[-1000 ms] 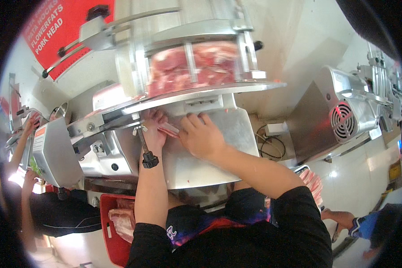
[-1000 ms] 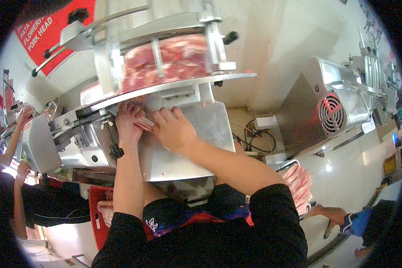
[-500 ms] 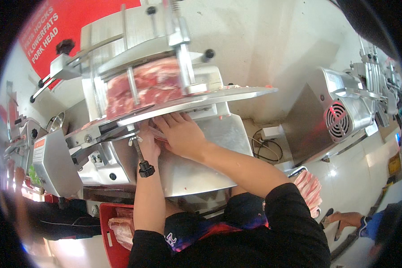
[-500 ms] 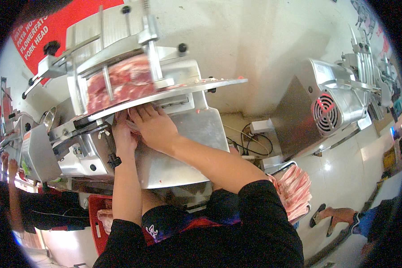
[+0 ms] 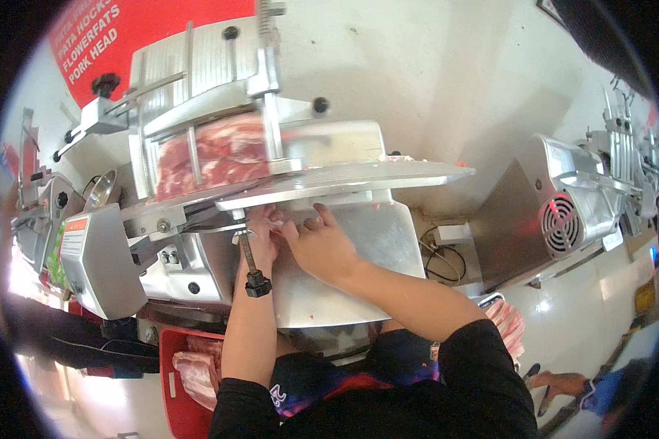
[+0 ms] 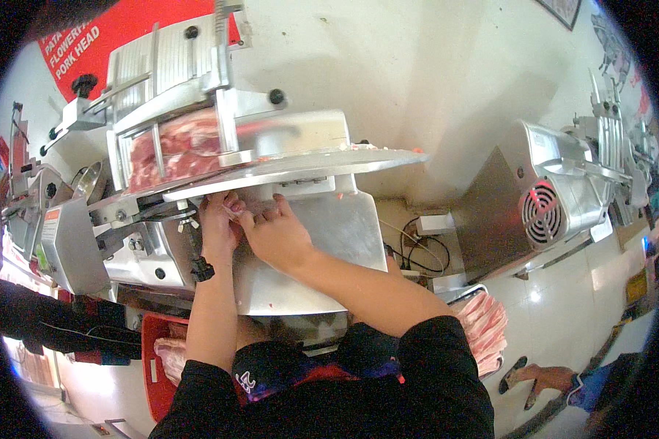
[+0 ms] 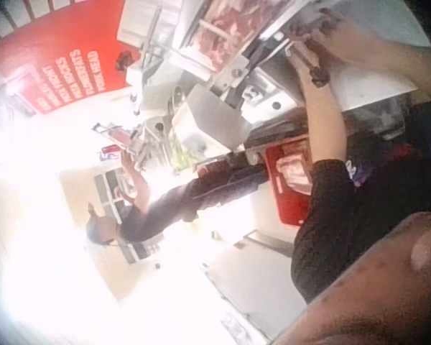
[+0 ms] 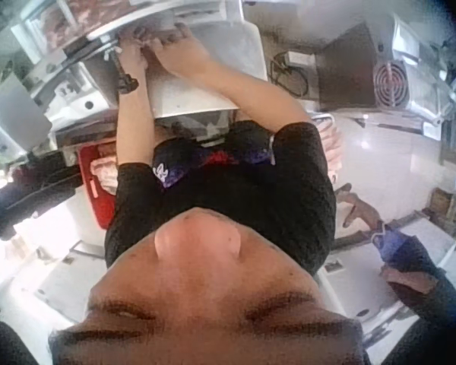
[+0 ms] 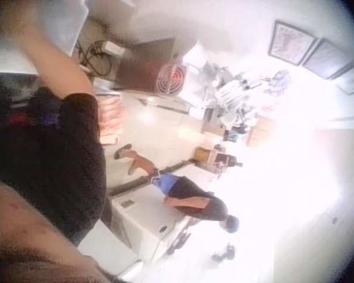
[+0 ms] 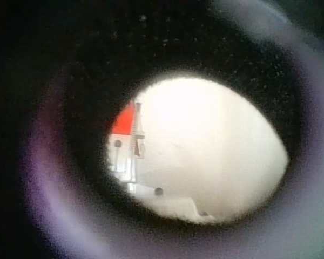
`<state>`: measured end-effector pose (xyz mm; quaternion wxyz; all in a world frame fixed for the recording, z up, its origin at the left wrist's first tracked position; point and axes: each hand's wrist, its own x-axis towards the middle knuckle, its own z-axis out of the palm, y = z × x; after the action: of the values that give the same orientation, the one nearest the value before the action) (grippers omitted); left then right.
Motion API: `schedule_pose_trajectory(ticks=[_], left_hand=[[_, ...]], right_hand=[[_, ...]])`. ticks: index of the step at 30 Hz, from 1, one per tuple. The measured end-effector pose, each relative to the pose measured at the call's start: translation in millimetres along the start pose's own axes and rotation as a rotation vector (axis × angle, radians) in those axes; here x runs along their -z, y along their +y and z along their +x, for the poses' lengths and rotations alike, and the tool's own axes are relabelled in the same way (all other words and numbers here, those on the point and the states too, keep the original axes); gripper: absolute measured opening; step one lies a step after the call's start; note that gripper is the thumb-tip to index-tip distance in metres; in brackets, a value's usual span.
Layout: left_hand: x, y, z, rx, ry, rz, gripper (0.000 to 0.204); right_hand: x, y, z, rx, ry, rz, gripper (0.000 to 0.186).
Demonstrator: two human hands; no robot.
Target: The person operates a meat slicer to cut a large piece of pork into thin slices. They feed the meat through the machine repeatedly, collecting the resulting slices in a metal tray. The task involves handling the raw meat and the slicing equipment to produce a batch of sliced pork.
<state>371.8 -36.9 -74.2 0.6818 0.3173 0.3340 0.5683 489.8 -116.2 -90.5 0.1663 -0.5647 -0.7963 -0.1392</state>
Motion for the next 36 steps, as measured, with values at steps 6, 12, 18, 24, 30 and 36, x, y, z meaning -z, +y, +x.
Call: schedule_pose_trajectory(ticks=[6, 12, 18, 24, 30, 36], left_hand=[[42.9, -23.3, 28.3, -0.106, -0.073, -0.137, 0.028], [37.4, -15.8, 31.4, -0.117, -0.174, 0.182, 0.059], [31.5, -1.7, 27.5, -0.055, -0.229, 0.185, 0.057], [25.9, -3.8, 28.3, -0.032, -0.194, 0.232, 0.047], [19.4, -11.7, 35.7, 0.054, -0.447, 0.125, 0.055], [45.5, -6.3, 60.7, 0.018, -0.523, 0.347, 0.048]], right_hand=[[5.4, 7.0, -1.0, 0.038, 0.147, 0.174, 0.047], [17.6, 8.8, 10.6, -0.165, 0.260, 0.480, 0.061], [-20.8, -0.5, 23.4, -0.154, 0.483, 0.263, 0.059], [-31.2, 0.5, 24.9, -0.143, 0.512, 0.264, 0.051], [-29.2, 1.1, 9.5, -0.136, 0.410, 0.134, 0.040], [-45.4, -15.0, 18.8, -0.197, 0.054, -0.020, 0.029]])
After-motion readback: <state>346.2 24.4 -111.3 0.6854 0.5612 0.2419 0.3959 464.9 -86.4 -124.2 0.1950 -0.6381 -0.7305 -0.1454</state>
